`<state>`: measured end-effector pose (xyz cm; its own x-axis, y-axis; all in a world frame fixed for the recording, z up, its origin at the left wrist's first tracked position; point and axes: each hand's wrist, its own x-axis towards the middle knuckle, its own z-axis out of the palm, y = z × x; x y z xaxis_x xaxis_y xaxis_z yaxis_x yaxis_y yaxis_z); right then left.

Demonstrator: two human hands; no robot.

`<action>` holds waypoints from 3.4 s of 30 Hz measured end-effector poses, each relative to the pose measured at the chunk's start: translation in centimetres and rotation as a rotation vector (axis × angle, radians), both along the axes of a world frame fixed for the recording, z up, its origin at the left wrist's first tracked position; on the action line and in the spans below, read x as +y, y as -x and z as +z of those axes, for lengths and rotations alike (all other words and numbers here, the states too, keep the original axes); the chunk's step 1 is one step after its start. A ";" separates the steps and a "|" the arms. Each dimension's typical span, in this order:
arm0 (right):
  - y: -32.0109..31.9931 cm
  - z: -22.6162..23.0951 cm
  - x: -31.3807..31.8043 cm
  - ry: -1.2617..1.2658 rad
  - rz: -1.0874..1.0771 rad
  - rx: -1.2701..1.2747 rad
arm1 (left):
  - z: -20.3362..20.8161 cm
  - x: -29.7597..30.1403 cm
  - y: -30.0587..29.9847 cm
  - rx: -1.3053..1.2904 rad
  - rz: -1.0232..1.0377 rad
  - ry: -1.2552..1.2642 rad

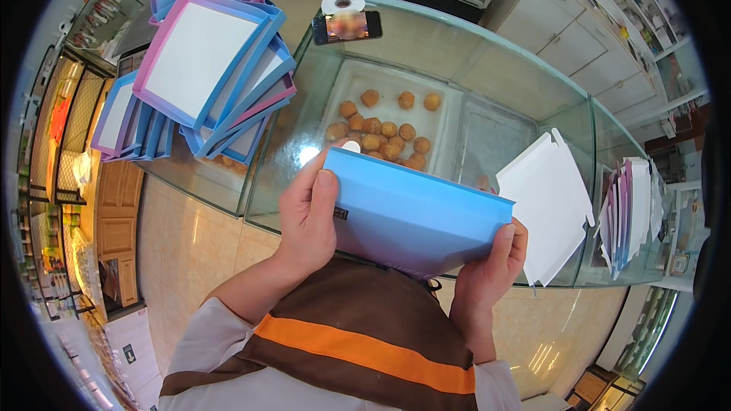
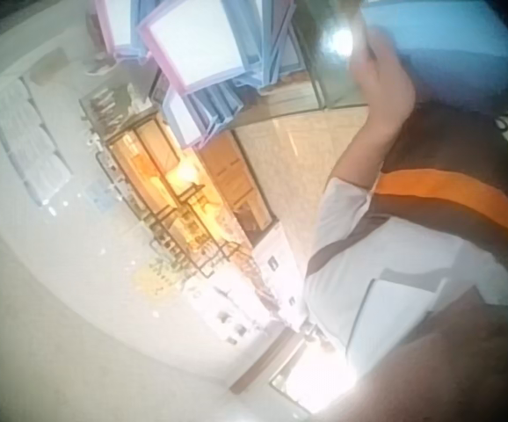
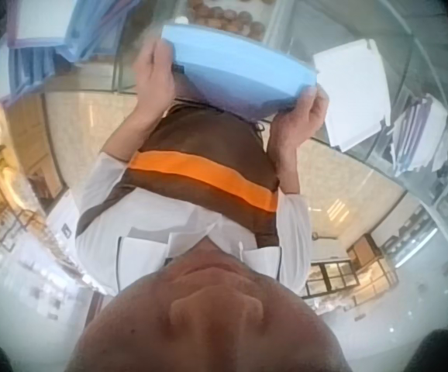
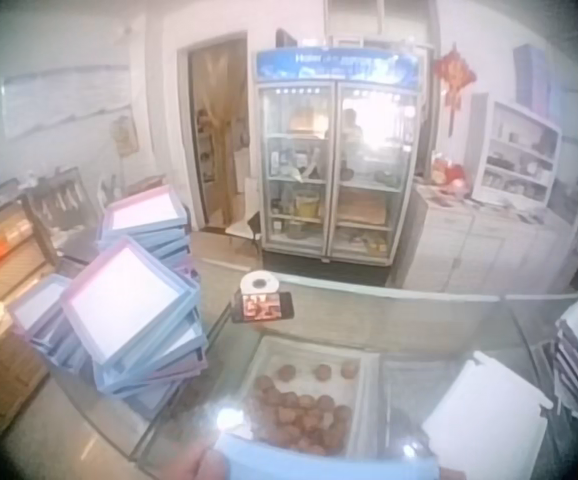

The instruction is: The person repeatedly picks up folded pink and blue cardboard pieces, unfolds them into open box shapes, and places them on a stack. The person continues this repetitive assembly process throughout the clip.

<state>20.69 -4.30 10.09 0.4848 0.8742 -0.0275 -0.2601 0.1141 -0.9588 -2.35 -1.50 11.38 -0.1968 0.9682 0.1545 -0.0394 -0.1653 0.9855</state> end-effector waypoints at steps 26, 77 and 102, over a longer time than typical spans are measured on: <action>-6.4 -1.4 3.7 -0.038 1.228 -1.110 | -5.8 2.6 8.7 0.852 -1.016 0.030; -1.9 -9.6 -0.3 -0.334 0.538 -1.404 | -9.1 4.3 -1.6 1.030 -0.120 -0.427; -2.8 -12.8 -2.1 -0.060 0.218 -1.259 | -1.3 -0.7 49.9 0.255 1.389 -0.028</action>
<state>23.48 -6.42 -2.76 -0.0053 0.9225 0.3860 0.8009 0.2351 -0.5508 -52.25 -2.24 10.04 -0.9383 0.0078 0.3458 0.3456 0.0585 0.9365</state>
